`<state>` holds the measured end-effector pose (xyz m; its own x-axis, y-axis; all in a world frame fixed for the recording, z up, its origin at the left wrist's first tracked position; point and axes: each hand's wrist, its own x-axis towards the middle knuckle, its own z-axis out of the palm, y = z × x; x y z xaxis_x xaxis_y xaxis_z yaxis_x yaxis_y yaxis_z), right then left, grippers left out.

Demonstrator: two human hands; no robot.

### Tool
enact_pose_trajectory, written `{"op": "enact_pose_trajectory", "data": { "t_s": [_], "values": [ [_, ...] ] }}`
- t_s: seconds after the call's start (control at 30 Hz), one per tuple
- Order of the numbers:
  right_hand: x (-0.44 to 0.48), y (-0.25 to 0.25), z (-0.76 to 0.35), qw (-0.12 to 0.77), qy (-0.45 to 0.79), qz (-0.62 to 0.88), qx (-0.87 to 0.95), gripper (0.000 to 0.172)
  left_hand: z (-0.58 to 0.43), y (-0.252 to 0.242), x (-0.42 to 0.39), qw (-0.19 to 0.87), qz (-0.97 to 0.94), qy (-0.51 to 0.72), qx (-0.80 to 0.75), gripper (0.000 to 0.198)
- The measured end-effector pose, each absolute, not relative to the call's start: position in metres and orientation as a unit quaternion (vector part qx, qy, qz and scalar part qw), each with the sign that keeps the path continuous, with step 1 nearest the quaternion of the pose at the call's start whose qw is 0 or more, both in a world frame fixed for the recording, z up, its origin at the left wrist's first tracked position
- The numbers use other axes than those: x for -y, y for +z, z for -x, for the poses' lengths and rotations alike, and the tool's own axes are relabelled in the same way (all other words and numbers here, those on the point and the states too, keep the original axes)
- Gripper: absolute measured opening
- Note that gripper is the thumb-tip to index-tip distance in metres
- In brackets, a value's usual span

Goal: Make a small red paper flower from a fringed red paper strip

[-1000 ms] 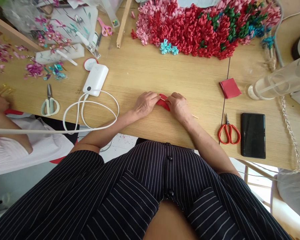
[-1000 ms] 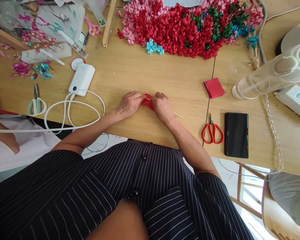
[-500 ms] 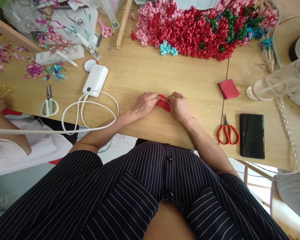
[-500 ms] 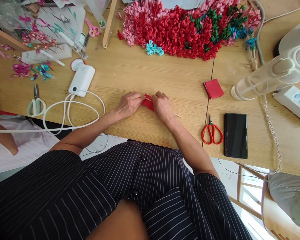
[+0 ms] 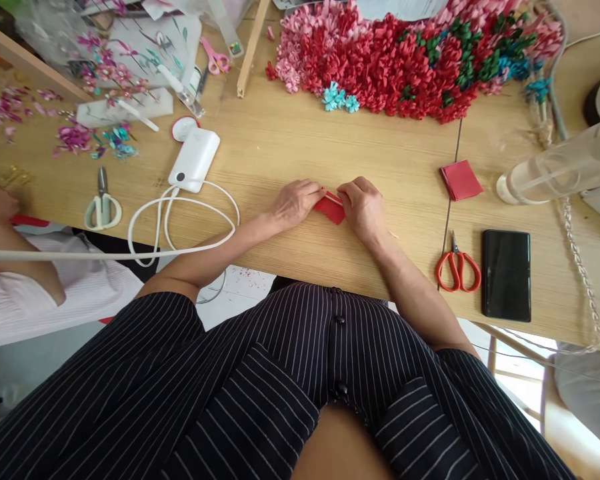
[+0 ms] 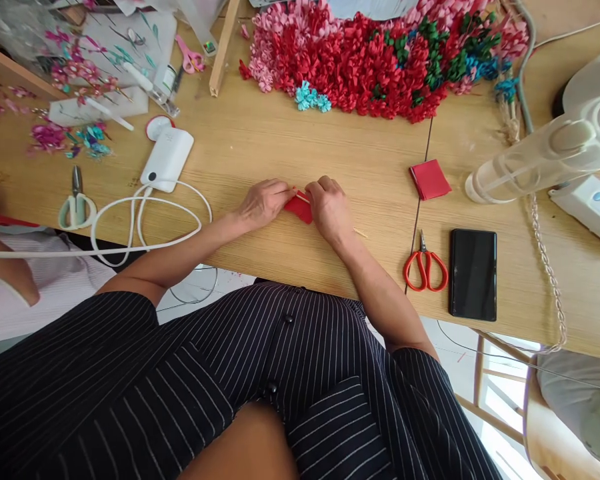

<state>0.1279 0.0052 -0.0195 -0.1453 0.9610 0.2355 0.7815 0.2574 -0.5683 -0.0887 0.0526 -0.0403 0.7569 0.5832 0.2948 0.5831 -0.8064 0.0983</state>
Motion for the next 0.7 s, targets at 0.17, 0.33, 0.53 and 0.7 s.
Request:
{"op": "enact_pose_trajectory", "data": {
  "t_s": [0.17,0.33,0.53,0.7],
  "values": [
    [-0.0051,-0.0209,-0.1286,0.282,0.156,0.588,0.742,0.031,0.0903,-0.0370,-0.0508,0.018,-0.943,0.140,-0.303,0.053],
    [-0.0059,-0.0213,-0.1278,0.281,0.154,0.591,0.740,0.032,0.0868,-0.0381,-0.0520,-0.006,-0.940,0.127,-0.318,0.053],
    [-0.0058,-0.0193,-0.1280,0.276,0.160,0.595,0.738,0.031,0.0863,-0.0418,-0.0529,-0.051,-0.943,0.135,-0.301,0.052],
    [-0.0057,-0.0217,-0.1281,0.284,0.152,0.586,0.744,0.030,0.0866,-0.0420,-0.0525,-0.027,-0.943,0.147,-0.299,0.049]
  ]
}}
